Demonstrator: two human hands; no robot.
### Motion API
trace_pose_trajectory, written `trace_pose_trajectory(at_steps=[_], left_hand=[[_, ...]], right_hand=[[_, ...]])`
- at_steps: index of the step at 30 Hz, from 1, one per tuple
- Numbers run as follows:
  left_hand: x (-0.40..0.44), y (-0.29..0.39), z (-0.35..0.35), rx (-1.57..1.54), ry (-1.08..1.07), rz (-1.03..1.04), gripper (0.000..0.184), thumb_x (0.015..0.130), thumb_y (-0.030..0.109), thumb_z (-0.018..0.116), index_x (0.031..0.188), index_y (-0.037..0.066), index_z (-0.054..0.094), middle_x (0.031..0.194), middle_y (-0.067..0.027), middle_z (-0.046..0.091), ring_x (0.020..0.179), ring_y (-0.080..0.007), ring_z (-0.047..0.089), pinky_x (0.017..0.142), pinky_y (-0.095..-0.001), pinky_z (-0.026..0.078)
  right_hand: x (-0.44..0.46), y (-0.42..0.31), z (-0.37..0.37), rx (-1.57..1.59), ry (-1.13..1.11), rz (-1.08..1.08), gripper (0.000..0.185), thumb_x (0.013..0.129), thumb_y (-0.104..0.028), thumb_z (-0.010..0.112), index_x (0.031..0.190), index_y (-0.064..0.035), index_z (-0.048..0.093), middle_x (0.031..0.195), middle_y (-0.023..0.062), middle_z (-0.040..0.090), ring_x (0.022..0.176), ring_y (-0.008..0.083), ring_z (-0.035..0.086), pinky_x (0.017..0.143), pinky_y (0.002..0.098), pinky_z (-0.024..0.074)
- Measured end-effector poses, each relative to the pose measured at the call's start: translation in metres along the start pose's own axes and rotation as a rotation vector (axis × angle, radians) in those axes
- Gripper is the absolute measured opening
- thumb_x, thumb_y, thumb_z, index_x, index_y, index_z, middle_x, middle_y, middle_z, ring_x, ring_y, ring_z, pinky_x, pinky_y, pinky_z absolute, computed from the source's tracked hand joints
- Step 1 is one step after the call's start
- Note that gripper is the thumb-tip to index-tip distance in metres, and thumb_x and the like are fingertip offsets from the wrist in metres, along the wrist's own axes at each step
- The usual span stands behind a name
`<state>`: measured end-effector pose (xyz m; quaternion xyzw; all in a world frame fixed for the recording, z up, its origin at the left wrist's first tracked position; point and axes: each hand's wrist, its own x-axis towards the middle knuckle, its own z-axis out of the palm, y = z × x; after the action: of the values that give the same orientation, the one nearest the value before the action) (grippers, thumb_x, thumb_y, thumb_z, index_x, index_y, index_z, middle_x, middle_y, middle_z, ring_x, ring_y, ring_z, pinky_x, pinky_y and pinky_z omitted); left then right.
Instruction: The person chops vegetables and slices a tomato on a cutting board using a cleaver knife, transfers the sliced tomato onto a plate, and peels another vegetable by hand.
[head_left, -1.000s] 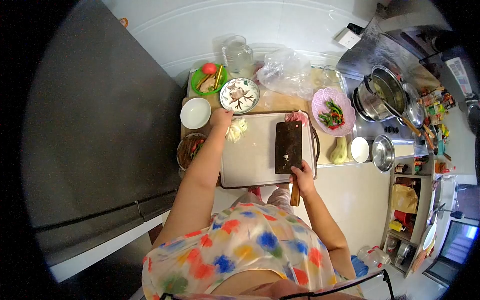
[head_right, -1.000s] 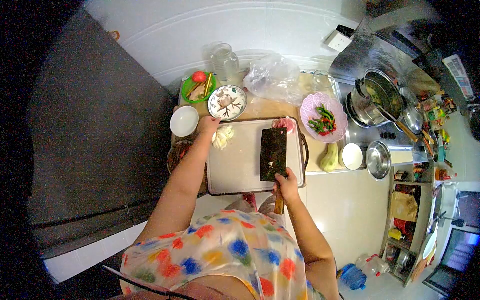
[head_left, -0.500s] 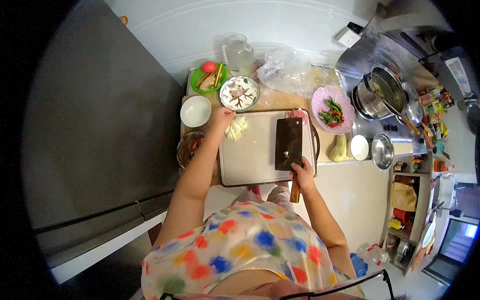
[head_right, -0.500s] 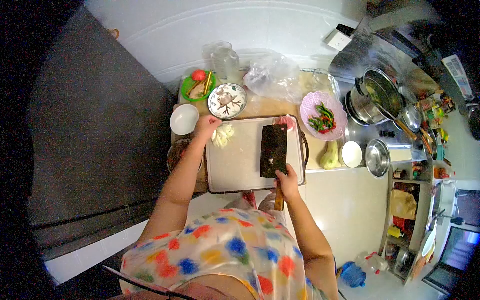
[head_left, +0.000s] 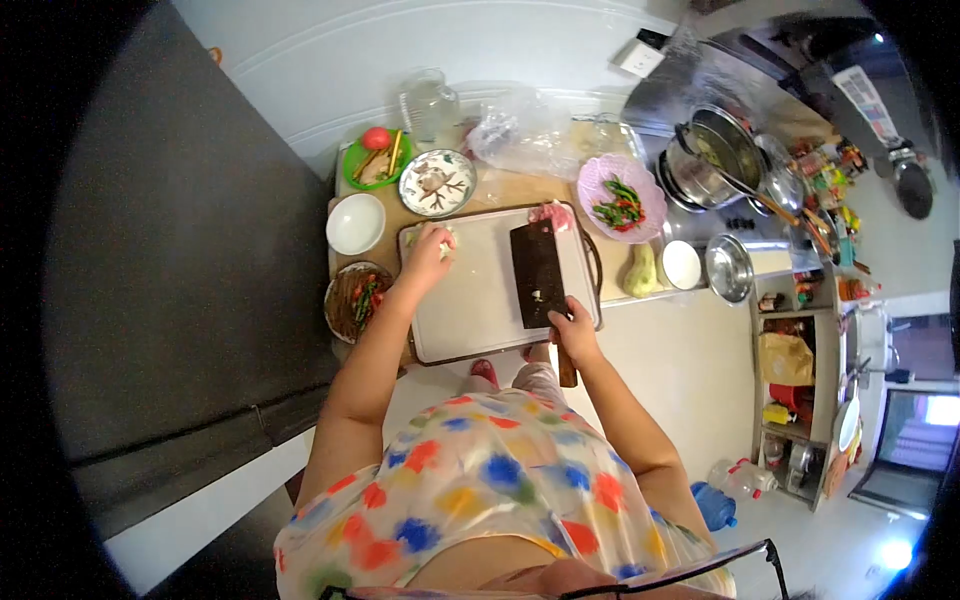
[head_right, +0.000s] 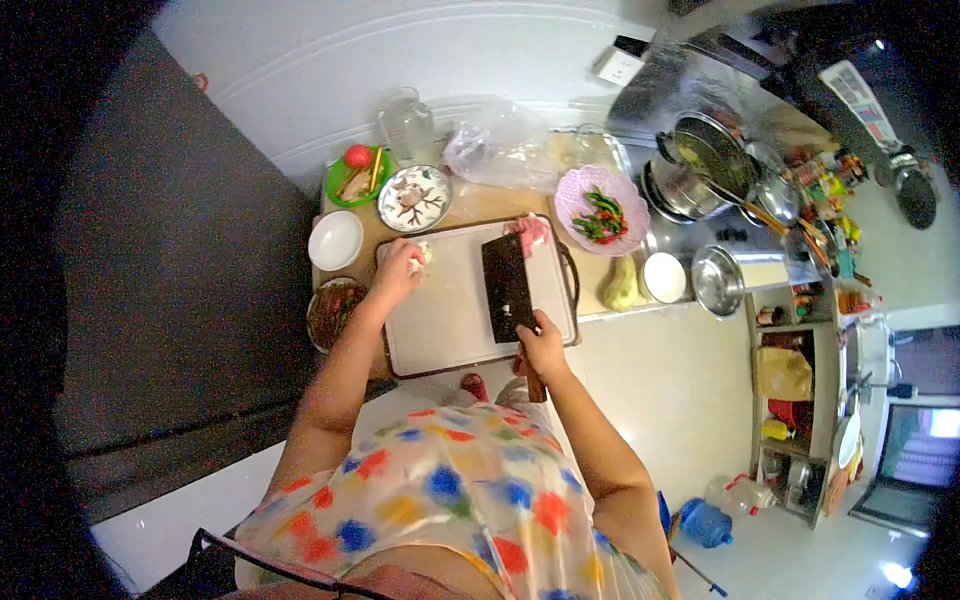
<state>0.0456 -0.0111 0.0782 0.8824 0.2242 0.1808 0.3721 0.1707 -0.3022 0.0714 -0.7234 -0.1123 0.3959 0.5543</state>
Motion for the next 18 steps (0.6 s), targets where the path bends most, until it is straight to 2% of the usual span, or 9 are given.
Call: trace_pose_trajectory(at_steps=[2, 3, 6, 7, 9, 12, 15, 18], left_hand=[[-0.007, -0.01, 0.019, 0.016, 0.054, 0.183, 0.033, 0.063, -0.017, 0.052, 0.088, 0.004, 0.055, 0.106, -0.0146, 0.054, 0.103, -0.0335, 0.054, 0.086, -0.0357, 0.045], [-0.01, -0.01, 0.024, -0.021, 0.027, 0.197, 0.038, 0.061, -0.019, 0.047, 0.091, 0.003, 0.054, 0.105, -0.0146, 0.054, 0.105, -0.0345, 0.054, 0.089, -0.0369, 0.045], [-0.019, 0.007, 0.031, -0.045, 0.019, 0.151, 0.039, 0.062, -0.02, 0.045, 0.092, 0.004, 0.055, 0.108, -0.0138, 0.055, 0.108, -0.0334, 0.054, 0.09, -0.038, 0.044], [-0.021, 0.01, 0.034, -0.061, 0.018, 0.136, 0.038, 0.065, -0.019, 0.045, 0.093, 0.004, 0.056, 0.108, -0.0137, 0.056, 0.107, -0.0332, 0.054, 0.09, -0.0375, 0.045], [-0.026, 0.012, 0.043, -0.091, 0.016, 0.103, 0.035, 0.07, -0.017, 0.044, 0.095, 0.005, 0.057, 0.11, -0.0133, 0.057, 0.107, -0.0326, 0.055, 0.089, -0.0365, 0.045], [-0.029, 0.013, 0.058, -0.099, 0.062, 0.024, 0.026, 0.08, -0.007, 0.048, 0.096, 0.009, 0.06, 0.108, -0.0108, 0.06, 0.105, -0.0305, 0.056, 0.096, -0.0424, 0.04], [-0.035, 0.013, 0.065, -0.042, 0.049, 0.003, 0.016, 0.085, 0.005, 0.053, 0.096, 0.013, 0.062, 0.103, -0.0078, 0.063, 0.103, -0.0278, 0.057, 0.104, -0.0518, 0.03], [-0.044, 0.025, 0.058, 0.128, 0.037, 0.018, 0.014, 0.084, 0.01, 0.058, 0.096, 0.015, 0.062, 0.101, -0.0041, 0.064, 0.102, -0.0251, 0.058, 0.106, -0.0582, 0.02]], right_hand=[[0.006, 0.018, -0.009, -0.252, 0.04, -0.22, 0.009, 0.086, -0.008, 0.059, 0.09, -0.0026, 0.054, 0.069, 0.0058, 0.055, 0.05, 0.0118, 0.052, 0.046, 0.027, 0.0429], [-0.01, -0.009, -0.007, -0.187, 0.021, -0.11, 0.013, 0.086, -0.011, 0.06, 0.09, -0.0005, 0.055, 0.073, 0.0075, 0.057, 0.053, 0.0124, 0.054, 0.049, 0.0274, 0.0452], [-0.016, -0.008, -0.013, -0.391, 0.116, -0.308, 0.019, 0.081, -0.014, 0.063, 0.093, 0.0007, 0.059, 0.086, 0.0149, 0.062, 0.076, 0.0252, 0.062, 0.068, 0.0362, 0.051], [-0.022, -0.013, -0.018, -0.432, 0.083, -0.314, 0.021, 0.082, -0.018, 0.064, 0.095, -0.0017, 0.062, 0.094, 0.0146, 0.061, 0.08, 0.029, 0.062, 0.072, 0.0388, 0.0512], [-0.035, -0.023, -0.024, -0.572, 0.075, -0.37, 0.02, 0.082, -0.019, 0.064, 0.095, -0.0035, 0.062, 0.092, 0.0142, 0.06, 0.081, 0.0309, 0.062, 0.072, 0.0389, 0.0512], [-0.044, -0.016, -0.034, -0.742, 0.063, -0.429, 0.021, 0.08, -0.023, 0.065, 0.096, -0.0095, 0.063, 0.091, 0.0132, 0.058, 0.082, 0.035, 0.061, 0.073, 0.0412, 0.0508], [-0.049, -0.01, -0.042, -0.905, 0.047, -0.484, 0.024, 0.078, -0.025, 0.068, 0.098, -0.0131, 0.061, 0.094, 0.0121, 0.056, 0.082, 0.035, 0.06, 0.071, 0.0437, 0.0502], [-0.047, -0.01, -0.046, -1.043, 0.01, -0.557, 0.03, 0.076, -0.026, 0.069, 0.101, -0.013, 0.058, 0.097, 0.0116, 0.055, 0.083, 0.0335, 0.061, 0.071, 0.044, 0.0504]])
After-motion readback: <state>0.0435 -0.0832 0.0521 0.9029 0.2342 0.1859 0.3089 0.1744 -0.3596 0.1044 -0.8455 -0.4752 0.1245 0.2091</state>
